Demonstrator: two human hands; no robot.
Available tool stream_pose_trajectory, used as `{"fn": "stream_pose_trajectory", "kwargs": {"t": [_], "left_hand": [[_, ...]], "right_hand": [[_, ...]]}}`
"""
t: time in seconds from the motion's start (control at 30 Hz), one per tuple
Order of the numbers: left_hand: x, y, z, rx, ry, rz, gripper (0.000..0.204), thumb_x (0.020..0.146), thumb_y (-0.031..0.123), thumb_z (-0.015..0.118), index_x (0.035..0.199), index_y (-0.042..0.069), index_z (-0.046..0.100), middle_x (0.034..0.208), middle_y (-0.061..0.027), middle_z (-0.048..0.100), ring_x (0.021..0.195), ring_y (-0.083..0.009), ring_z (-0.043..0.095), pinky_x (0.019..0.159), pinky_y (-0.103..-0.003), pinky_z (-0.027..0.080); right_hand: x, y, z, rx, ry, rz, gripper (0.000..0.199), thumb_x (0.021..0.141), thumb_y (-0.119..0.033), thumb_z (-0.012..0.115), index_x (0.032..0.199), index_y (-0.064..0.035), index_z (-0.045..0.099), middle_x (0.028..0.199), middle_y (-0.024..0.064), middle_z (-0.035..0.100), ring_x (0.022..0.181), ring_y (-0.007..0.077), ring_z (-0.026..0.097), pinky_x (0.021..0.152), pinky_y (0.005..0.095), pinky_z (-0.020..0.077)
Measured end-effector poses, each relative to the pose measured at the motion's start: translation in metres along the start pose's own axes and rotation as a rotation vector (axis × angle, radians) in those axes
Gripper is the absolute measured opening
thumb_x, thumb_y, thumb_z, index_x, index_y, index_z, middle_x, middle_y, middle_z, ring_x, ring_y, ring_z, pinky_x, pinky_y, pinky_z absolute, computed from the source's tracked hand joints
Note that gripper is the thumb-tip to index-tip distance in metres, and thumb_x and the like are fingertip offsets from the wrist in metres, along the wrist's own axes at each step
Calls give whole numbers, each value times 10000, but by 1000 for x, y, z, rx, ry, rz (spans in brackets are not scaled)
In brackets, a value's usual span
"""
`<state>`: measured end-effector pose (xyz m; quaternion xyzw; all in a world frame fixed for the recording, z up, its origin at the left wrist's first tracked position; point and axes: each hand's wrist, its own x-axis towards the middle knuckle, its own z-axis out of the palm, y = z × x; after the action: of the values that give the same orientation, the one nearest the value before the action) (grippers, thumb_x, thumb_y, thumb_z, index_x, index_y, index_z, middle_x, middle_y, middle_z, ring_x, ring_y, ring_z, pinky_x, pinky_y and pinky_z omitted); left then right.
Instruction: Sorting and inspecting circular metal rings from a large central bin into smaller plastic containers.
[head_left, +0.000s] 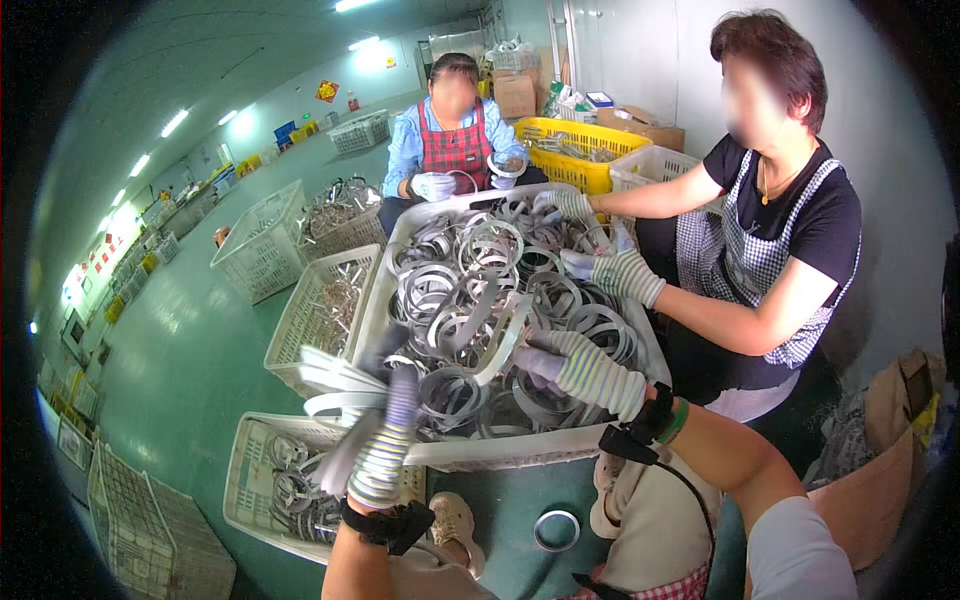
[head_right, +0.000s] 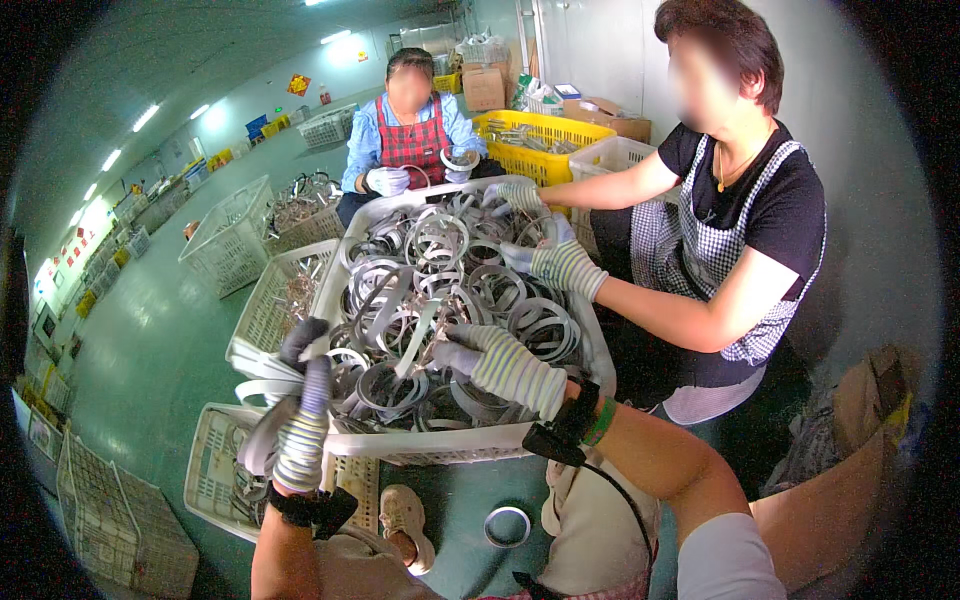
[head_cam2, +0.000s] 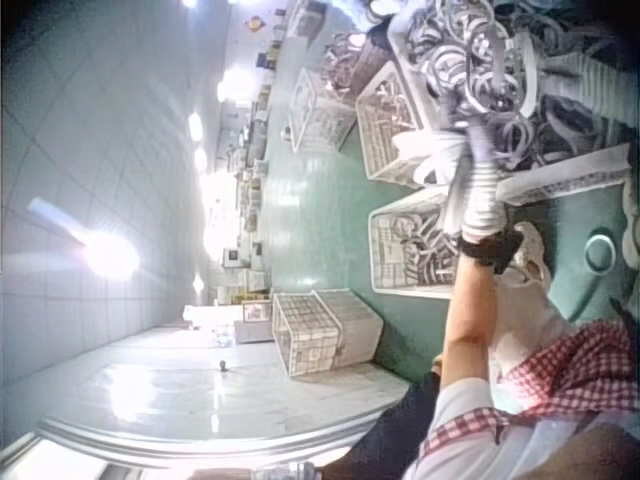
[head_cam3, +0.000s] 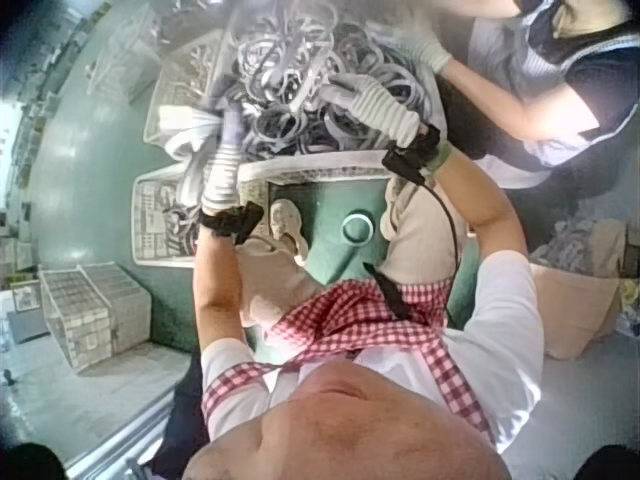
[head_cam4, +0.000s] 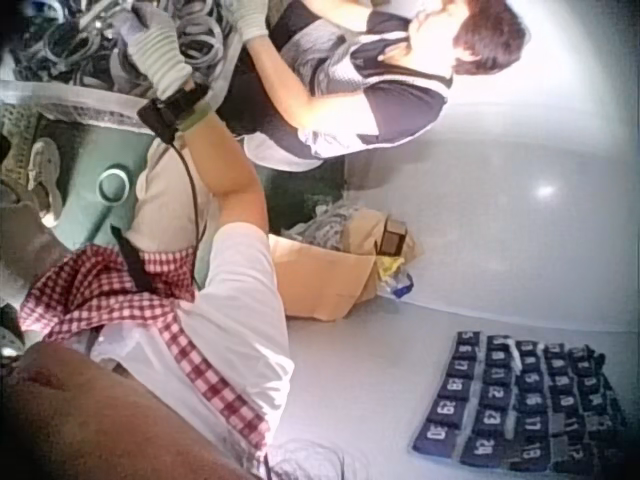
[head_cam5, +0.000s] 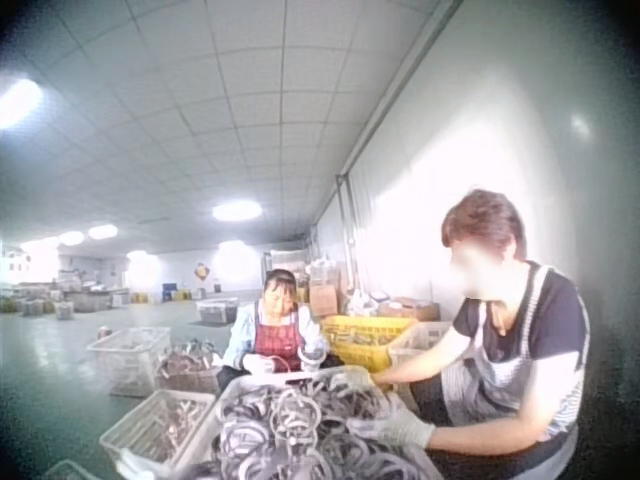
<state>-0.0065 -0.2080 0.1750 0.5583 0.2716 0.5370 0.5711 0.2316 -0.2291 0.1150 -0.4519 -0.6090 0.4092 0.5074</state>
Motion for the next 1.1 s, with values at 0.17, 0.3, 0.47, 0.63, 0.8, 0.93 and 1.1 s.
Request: {"fn": "stream_pose_trajectory", "kwargs": {"t": [0.17, 0.3, 0.47, 0.63, 0.8, 0.93, 1.1], "left_hand": [[1, 4, -15, 238, 29, 60, 399, 919, 244, 608, 1255, 55, 505, 1068, -50, 592, 924, -121, 573, 798, -253, 493], [4, -22, -26, 66, -51, -129, 413, 887, 179, 660, 1252, 66, 505, 1051, -43, 606, 871, -120, 590, 749, -250, 510], [1, -13, -10, 2, -35, -187, 308, 868, 222, 692, 1106, 64, 577, 927, -32, 636, 802, -119, 602, 719, -247, 506], [-2, -8, -8, 58, -71, -166, 286, 869, 253, 693, 1053, 63, 584, 860, -19, 623, 791, -126, 594, 718, -252, 499], [-1, -41, -43, 152, -59, -174, 393, 901, 295, 651, 1192, 50, 550, 1055, -32, 589, 933, -129, 548, 809, -260, 465], [-5, -34, -26, 339, 8, -40, 349, 910, 262, 637, 1167, 35, 569, 1013, -41, 600, 936, -121, 547, 768, -247, 455], [5, -35, -28, 90, -73, 96, 651, 844, 174, 695, 1389, 38, 365, 1111, -87, 567, 927, -137, 563, 829, -254, 481]], "right_hand": [[-5, -9, 5, 357, -143, 276, 344, 962, -382, 504, 948, -59, 622, 623, -58, 464, 499, 45, 397, 456, 200, 317], [-4, -12, 9, 337, -183, 287, 295, 959, -341, 528, 945, -63, 624, 625, -54, 468, 499, 45, 392, 450, 200, 311], [-7, -15, 20, 478, -60, 318, 264, 958, -325, 538, 919, -74, 608, 633, -58, 470, 496, 39, 385, 449, 201, 307], [-11, -15, 28, 475, -46, 330, 275, 955, -331, 547, 915, -64, 598, 640, -66, 457, 498, 31, 372, 451, 195, 300], [-16, -25, 41, 444, -6, 398, 317, 947, -349, 560, 973, -40, 624, 626, -67, 448, 497, 30, 370, 450, 192, 296], [-17, -21, 44, 451, -2, 401, 314, 921, -391, 582, 943, -85, 646, 609, -90, 461, 471, 12, 366, 415, 175, 269], [-19, -38, 38, 607, -73, 434, 406, 945, -411, 542, 1039, -22, 608, 626, -66, 448, 494, 23, 353, 444, 183, 270]]}}
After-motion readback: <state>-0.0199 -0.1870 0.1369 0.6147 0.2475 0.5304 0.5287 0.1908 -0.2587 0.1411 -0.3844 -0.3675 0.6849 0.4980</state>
